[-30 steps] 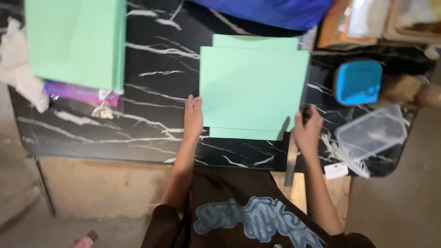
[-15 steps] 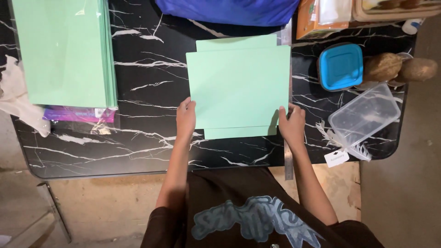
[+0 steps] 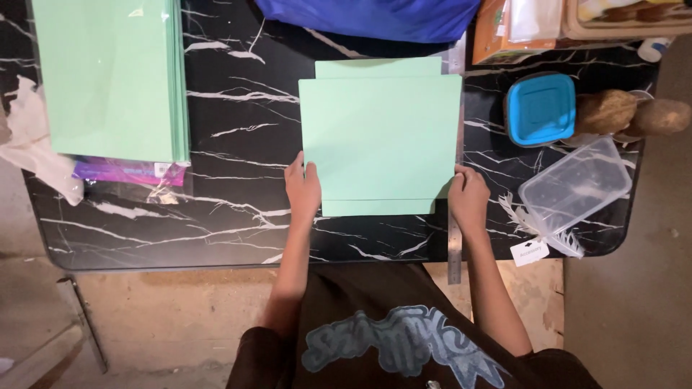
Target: Sort and organize stacks of green paper sheets on a table.
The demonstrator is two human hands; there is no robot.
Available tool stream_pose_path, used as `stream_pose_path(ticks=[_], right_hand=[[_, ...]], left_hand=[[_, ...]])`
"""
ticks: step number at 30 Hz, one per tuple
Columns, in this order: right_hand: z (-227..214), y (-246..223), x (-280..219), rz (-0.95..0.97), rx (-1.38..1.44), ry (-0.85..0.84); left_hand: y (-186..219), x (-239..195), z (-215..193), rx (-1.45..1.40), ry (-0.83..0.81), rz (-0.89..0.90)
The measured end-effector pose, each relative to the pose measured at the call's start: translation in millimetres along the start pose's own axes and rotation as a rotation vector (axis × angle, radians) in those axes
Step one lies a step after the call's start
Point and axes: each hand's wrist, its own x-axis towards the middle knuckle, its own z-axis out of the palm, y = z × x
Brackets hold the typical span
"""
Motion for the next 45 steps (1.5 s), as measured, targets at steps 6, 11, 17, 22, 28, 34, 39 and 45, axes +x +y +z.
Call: stream_pose_path(ticks=[6,11,17,22,28,34,39,45], right_hand=[[-22,-40,1,0.166,0.160,-0.049],[-17,-23,8,0.027,0.112,-0.054],[-20,-15,10,-0.072,0.106,-0.056],[-27,0,30,0.065,0.039,-0.128],[-40,-2,57,-0.049,0.104,-0.063],[-34,-55,71,-0.387,0.064,-0.035],[-19,-86,68,-0.517,0.027,-0.123],[-81,-150,-35,-0.174,0.596,-0.715]], left_hand=[[-1,-8,0,0.111,0.007,0.099],[-3,-7,0,0.134,0.006,0.130],[10,-19,-15,0.141,-0.043,0.141],[41,-53,-37,0.127,-0.120,0.071],[24,-80,-39,0.607,-0.283,0.363],[3,-80,-32,0.615,-0.169,0.439],[5,-87,-34,0.562,-0.150,0.444],[18,-76,-47,0.601,-0.201,0.395]])
